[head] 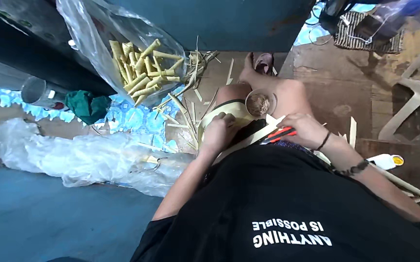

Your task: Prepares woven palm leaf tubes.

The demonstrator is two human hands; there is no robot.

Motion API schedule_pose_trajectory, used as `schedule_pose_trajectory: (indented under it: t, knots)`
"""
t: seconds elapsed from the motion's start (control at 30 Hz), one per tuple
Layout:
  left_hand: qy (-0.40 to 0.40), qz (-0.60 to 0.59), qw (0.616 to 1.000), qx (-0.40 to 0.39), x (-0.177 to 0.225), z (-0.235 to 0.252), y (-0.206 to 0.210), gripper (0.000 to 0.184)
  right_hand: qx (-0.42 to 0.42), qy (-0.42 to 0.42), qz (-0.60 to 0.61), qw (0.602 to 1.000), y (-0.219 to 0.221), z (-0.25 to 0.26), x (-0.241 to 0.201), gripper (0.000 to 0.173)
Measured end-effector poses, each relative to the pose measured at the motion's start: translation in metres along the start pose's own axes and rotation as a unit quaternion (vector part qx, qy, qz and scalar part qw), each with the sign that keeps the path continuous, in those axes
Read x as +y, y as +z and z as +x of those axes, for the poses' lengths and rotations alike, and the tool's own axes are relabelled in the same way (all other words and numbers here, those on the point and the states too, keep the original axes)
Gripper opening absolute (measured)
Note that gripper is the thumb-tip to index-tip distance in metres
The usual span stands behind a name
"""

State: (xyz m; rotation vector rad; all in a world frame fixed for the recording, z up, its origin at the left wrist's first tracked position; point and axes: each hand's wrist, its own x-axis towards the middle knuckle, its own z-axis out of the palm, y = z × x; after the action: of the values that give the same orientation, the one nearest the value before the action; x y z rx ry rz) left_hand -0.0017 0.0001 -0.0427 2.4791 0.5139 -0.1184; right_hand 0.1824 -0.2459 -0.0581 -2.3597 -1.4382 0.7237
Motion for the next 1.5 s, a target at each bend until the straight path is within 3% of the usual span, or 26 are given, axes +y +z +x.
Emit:
schedule_pose_trajectory:
  t: [0.07,0.2,0.4,0.53,0.63,0.7,0.8,0.87,0.93,1.0,1.1,1.13,1.2,1.27,1.33,1.37,1.4,1.5]
  knots:
    - [-0.036,0.021,0.999,-0.010,-0.009,-0.002,0.003,0.039,-0.054,-0.004,-0.036,0.998,0.009,0.006,-0.006,0.039]
    - [-0.014,0.054,0.998,0.008,-0.012,-0.002,0.009,0.025,-0.072,-0.016,-0.040,0.996,0.010,0.005,-0.006,0.027]
    - [-0.009,-0.006,1.000,0.007,0.012,-0.010,-0.016,0.026,-0.140,-0.012,0.035,0.989,0.004,-0.004,-0.008,0.021]
    - [0.033,-0.061,0.997,0.032,0.029,-0.021,-0.045,0.027,0.043,-0.105,0.179,0.977,-0.023,-0.001,-0.027,0.029]
    - [0.115,-0.145,0.980,0.070,0.053,-0.035,-0.071,0.018,0.129,-0.164,0.171,0.963,-0.041,0.015,-0.060,0.068]
    - [0.173,-0.228,0.954,0.085,0.066,-0.044,-0.093,0.013,0.147,-0.208,0.171,0.952,-0.042,0.028,-0.081,0.083]
    - [0.240,-0.263,0.925,0.132,0.060,-0.060,-0.141,0.009,0.211,-0.236,0.195,0.929,-0.051,0.027,-0.091,0.071]
    - [0.248,-0.237,0.925,0.164,0.037,-0.071,-0.177,0.009,0.262,-0.230,0.169,0.922,-0.081,0.010,-0.085,0.059]
    - [0.200,-0.207,0.938,0.194,0.005,-0.080,-0.202,0.010,0.291,-0.201,0.120,0.928,-0.118,-0.006,-0.075,0.046]
    - [0.094,-0.125,0.951,0.265,-0.034,-0.080,-0.211,0.006,0.310,-0.179,0.058,0.932,-0.147,-0.017,-0.071,0.038]
    - [-0.188,0.092,0.915,0.346,-0.071,-0.062,-0.194,0.032,0.354,-0.152,-0.022,0.923,-0.157,-0.025,-0.079,0.026]
    - [-0.220,0.094,0.899,0.367,-0.076,-0.054,-0.180,0.042,0.362,-0.136,-0.050,0.921,-0.154,-0.027,-0.083,0.025]
    - [-0.134,0.071,0.900,0.409,-0.063,-0.041,-0.145,0.061,0.338,-0.107,-0.071,0.932,-0.144,-0.023,-0.092,0.026]
    - [0.073,0.019,0.915,0.397,-0.018,-0.031,-0.093,0.062,0.292,-0.095,-0.070,0.949,-0.125,-0.008,-0.103,0.025]
    - [0.245,0.037,0.906,0.343,0.027,-0.022,-0.047,0.047,0.239,-0.099,-0.084,0.962,-0.105,0.010,-0.117,0.027]
    - [0.281,0.072,0.900,0.327,0.039,-0.017,-0.035,0.030,0.210,-0.103,-0.098,0.967,-0.100,0.015,-0.122,0.030]
    - [0.278,0.085,0.904,0.314,0.041,-0.012,-0.031,0.017,0.197,-0.106,-0.116,0.968,-0.099,0.016,-0.125,0.031]
    - [0.110,0.074,0.972,0.192,0.018,0.004,-0.048,0.014,0.238,-0.077,-0.151,0.956,-0.111,0.006,-0.117,0.018]
